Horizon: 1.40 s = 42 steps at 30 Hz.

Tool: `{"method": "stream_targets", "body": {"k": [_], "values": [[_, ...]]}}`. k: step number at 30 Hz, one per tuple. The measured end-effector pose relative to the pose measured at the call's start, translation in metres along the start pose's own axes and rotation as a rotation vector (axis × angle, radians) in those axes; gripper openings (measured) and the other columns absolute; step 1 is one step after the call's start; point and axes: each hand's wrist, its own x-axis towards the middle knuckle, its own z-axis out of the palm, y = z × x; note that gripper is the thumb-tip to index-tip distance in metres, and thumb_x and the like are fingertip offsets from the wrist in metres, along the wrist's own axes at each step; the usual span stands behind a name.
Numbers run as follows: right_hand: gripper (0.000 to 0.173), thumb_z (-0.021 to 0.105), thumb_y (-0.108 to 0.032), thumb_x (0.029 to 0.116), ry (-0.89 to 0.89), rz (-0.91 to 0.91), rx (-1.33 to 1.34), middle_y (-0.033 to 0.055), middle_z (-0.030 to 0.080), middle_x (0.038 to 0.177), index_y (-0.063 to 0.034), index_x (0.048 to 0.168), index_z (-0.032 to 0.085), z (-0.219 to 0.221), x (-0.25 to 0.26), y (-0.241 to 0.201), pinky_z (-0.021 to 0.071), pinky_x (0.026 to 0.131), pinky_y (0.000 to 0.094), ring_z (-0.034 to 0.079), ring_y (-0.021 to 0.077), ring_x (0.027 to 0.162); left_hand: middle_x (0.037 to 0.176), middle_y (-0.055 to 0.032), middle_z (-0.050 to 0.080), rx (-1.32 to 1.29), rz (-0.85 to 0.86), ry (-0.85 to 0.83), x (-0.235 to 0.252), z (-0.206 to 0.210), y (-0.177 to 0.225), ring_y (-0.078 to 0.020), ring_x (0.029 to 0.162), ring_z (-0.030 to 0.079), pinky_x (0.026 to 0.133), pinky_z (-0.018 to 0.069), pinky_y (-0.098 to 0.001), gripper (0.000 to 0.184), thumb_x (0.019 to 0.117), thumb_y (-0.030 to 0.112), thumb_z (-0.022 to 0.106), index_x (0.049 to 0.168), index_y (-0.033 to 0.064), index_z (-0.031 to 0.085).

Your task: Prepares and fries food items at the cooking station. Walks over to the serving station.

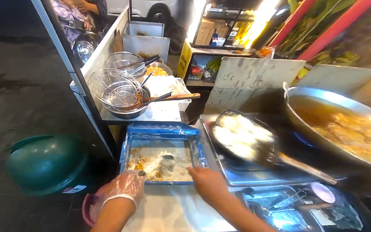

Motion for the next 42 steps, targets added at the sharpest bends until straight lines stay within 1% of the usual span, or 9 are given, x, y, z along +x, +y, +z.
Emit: {"method": "stream_targets", "body": {"k": [3,9,14,18,21,24,33,37,42], "values": [[0.037,0.045,-0.008,0.1035,-0.072,0.010,-0.016,0.0193,0.071,0.116,-0.0122,0.136,0.063,0.009,0.001,-0.008,0.0572,0.081,0.0578,0.070,0.0404,0.105,0.140,-0.0072,0.063,0.007,0.019,-0.017,0.020,0.018,0.007,-0.0281,0.132,0.059,0.106,0.0488,-0.0536,0.044,0.1067,0.044,0.042,0.139,0.0212,0.063],[0.037,0.045,-0.009,0.1035,0.023,0.000,-0.032,0.0171,0.072,0.111,-0.0126,0.135,0.064,0.015,0.000,-0.009,0.0591,0.076,0.0525,0.073,0.0372,0.097,0.143,-0.0070,0.061,-0.035,0.021,0.000,0.032,0.034,0.015,-0.0272,0.133,0.058,0.109,0.0473,-0.0522,0.045,0.1078,0.042,0.040,0.144,0.0225,0.059],[0.037,0.049,-0.009,0.1019,0.127,-0.019,-0.056,0.0140,0.073,0.106,-0.0167,0.133,0.067,0.009,-0.006,0.001,0.0593,0.072,0.0509,0.073,0.0343,0.092,0.139,-0.0079,0.064,-0.030,0.014,-0.031,0.033,0.034,0.013,-0.0274,0.130,0.060,0.106,0.0490,-0.0526,0.045,0.1073,0.044,0.042,0.139,0.0199,0.063],[0.032,0.055,-0.010,0.0992,0.371,-0.011,-0.042,0.0123,0.074,0.093,-0.0177,0.125,0.073,0.011,-0.004,0.015,0.0595,0.060,0.0482,0.074,0.0320,0.076,0.131,-0.0115,0.068,-0.020,-0.051,-0.041,0.038,0.041,0.002,-0.0303,0.124,0.064,0.101,0.0516,-0.0550,0.043,0.1055,0.043,0.045,0.131,0.0157,0.067],[0.036,0.045,-0.015,0.1055,0.069,0.051,-0.006,0.0157,0.073,0.111,-0.0172,0.135,0.066,-0.003,-0.003,0.013,0.0585,0.077,0.0552,0.073,0.0369,0.097,0.127,-0.0112,0.070,-0.047,-0.067,-0.038,0.037,0.041,-0.007,-0.0305,0.121,0.065,0.100,0.0514,-0.0571,0.043,0.1039,0.046,0.047,0.129,0.0174,0.069],[0.036,0.040,-0.017,0.1072,-0.139,0.095,0.002,0.0169,0.070,0.120,-0.0141,0.134,0.064,-0.008,0.005,0.007,0.0562,0.085,0.0582,0.070,0.0387,0.108,0.127,-0.0093,0.070,-0.051,-0.091,-0.043,0.031,0.026,-0.004,-0.0293,0.121,0.065,0.100,0.0517,-0.0559,0.042,0.1034,0.046,0.048,0.129,0.0195,0.069],[0.035,0.046,-0.005,0.1033,-0.154,-0.242,-0.006,0.0244,0.065,0.125,-0.0056,0.135,0.061,0.006,0.073,-0.026,0.0542,0.088,0.0623,0.065,0.0457,0.114,0.127,-0.0116,0.069,0.088,-0.146,-0.063,0.026,0.018,-0.008,-0.0306,0.121,0.065,0.097,0.0528,-0.0581,0.043,0.1019,0.046,0.049,0.124,0.0152,0.070],[0.034,0.048,0.000,0.1017,-0.162,-0.416,-0.140,0.0253,0.065,0.121,0.0008,0.134,0.060,0.022,0.086,0.000,0.0557,0.084,0.0606,0.065,0.0465,0.108,0.128,-0.0096,0.070,0.089,-0.126,-0.089,0.026,0.022,-0.016,-0.0301,0.122,0.065,0.097,0.0527,-0.0574,0.043,0.1012,0.048,0.049,0.124,0.0181,0.070],[0.030,0.049,0.001,0.1003,-0.250,-0.430,-0.282,0.0223,0.066,0.115,0.0022,0.128,0.060,0.015,0.084,0.035,0.0565,0.083,0.0581,0.068,0.0426,0.100,0.129,-0.0093,0.069,0.083,-0.096,-0.099,0.030,0.023,-0.013,-0.0298,0.122,0.065,0.098,0.0522,-0.0581,0.043,0.1019,0.048,0.048,0.127,0.0197,0.069]]}}
